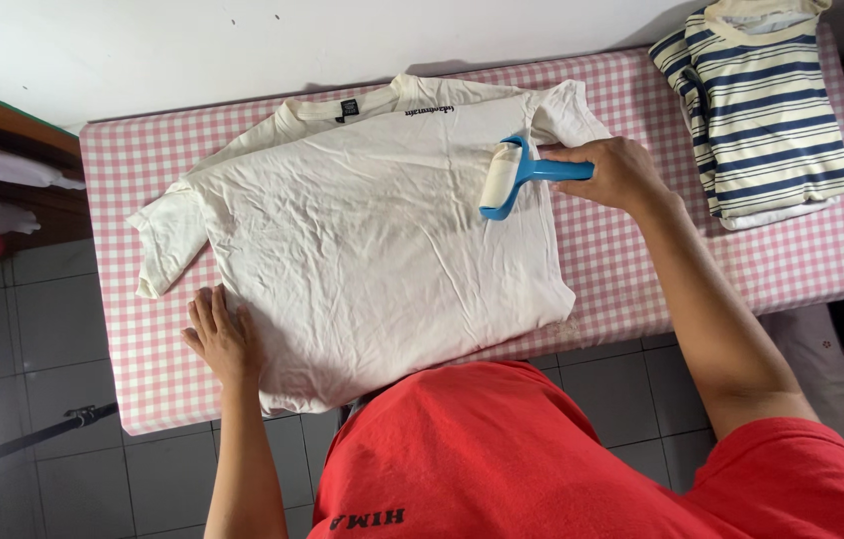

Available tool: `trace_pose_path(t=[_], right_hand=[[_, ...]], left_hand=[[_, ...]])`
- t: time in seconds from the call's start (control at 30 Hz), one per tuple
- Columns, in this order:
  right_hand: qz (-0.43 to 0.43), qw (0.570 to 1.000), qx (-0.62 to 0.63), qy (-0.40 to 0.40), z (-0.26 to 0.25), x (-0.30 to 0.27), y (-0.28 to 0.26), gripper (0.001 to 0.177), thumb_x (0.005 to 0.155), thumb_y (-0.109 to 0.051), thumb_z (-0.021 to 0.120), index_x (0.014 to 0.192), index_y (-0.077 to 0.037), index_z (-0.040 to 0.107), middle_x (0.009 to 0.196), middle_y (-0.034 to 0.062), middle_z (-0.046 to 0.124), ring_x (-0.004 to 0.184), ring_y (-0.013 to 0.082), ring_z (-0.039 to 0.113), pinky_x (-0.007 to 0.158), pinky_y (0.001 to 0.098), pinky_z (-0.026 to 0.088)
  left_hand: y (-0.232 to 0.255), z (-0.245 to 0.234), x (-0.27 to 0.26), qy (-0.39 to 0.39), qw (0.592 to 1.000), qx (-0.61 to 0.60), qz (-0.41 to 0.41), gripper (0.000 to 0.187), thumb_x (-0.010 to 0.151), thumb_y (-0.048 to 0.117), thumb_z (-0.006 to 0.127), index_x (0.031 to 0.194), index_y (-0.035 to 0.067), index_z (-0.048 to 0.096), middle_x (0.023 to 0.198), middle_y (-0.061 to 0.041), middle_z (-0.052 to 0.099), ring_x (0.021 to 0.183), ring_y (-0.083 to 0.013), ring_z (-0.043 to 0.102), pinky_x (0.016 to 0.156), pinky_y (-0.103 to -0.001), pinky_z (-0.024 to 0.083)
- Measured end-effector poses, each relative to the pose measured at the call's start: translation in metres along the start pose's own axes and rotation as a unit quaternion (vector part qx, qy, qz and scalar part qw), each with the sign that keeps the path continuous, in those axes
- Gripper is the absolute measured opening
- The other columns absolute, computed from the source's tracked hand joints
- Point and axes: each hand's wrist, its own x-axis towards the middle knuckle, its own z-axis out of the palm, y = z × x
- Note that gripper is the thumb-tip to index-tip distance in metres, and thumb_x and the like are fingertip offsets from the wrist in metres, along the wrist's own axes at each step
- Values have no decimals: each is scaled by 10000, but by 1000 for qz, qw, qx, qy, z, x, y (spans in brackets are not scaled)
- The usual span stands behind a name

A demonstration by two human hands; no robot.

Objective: The person folds a striped shirt and places it on the table. Then, they pick up a white t-shirt, unfold it, and use a lint roller to clean both the front and back surfaces before laying it flat.

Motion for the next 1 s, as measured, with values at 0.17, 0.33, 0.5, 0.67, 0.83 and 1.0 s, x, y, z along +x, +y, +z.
trace_pose_path(t=[0.17,0.33,0.5,0.67,0.83,1.0], right_hand=[[-60,996,68,0,13,30,-43,541,767,-371,879,1284,-391,723,1041,-3,779,829,175,727,807,367,586],[-182,968,170,36,31,77,-98,544,787,-337,871,1304,-337,702,1121,59,766,928,208,734,862,370,580],[-189,967,170,-16,39,93,-133,598,868,-301,826,1426,-362,620,1121,116,741,968,257,710,885,390,559],[-160,977,121,-75,14,97,-96,579,851,-265,817,1385,-406,641,1157,69,751,954,205,721,890,368,559],[-66,983,52,-161,-27,94,-51,608,777,-269,865,1328,-452,687,1082,40,789,910,178,733,903,356,566],[-97,976,67,-183,-18,114,-80,596,786,-279,862,1323,-463,681,1110,22,769,937,194,724,895,397,565]], left_hand=[[6,-3,0,1,1000,3,-4,539,1100,371,428,1567,102,451,1644,-196,383,1545,-396,280,1197,-682,122],[6,-3,-1,7,1000,0,0,534,1105,359,434,1560,82,461,1645,-205,389,1549,-396,281,1201,-690,123],[8,-3,0,9,1000,-2,-7,539,1096,368,441,1556,89,469,1641,-203,395,1547,-385,285,1207,-681,125],[10,-6,0,8,1000,-13,-11,544,1091,374,439,1557,94,470,1643,-206,387,1551,-386,276,1213,-682,102],[11,-6,-1,9,1000,-13,-9,550,1091,377,435,1559,91,469,1645,-209,386,1556,-388,271,1213,-681,101],[11,-5,-1,14,1000,-16,-8,545,1093,369,446,1556,83,473,1646,-224,379,1558,-392,265,1213,-686,104]])
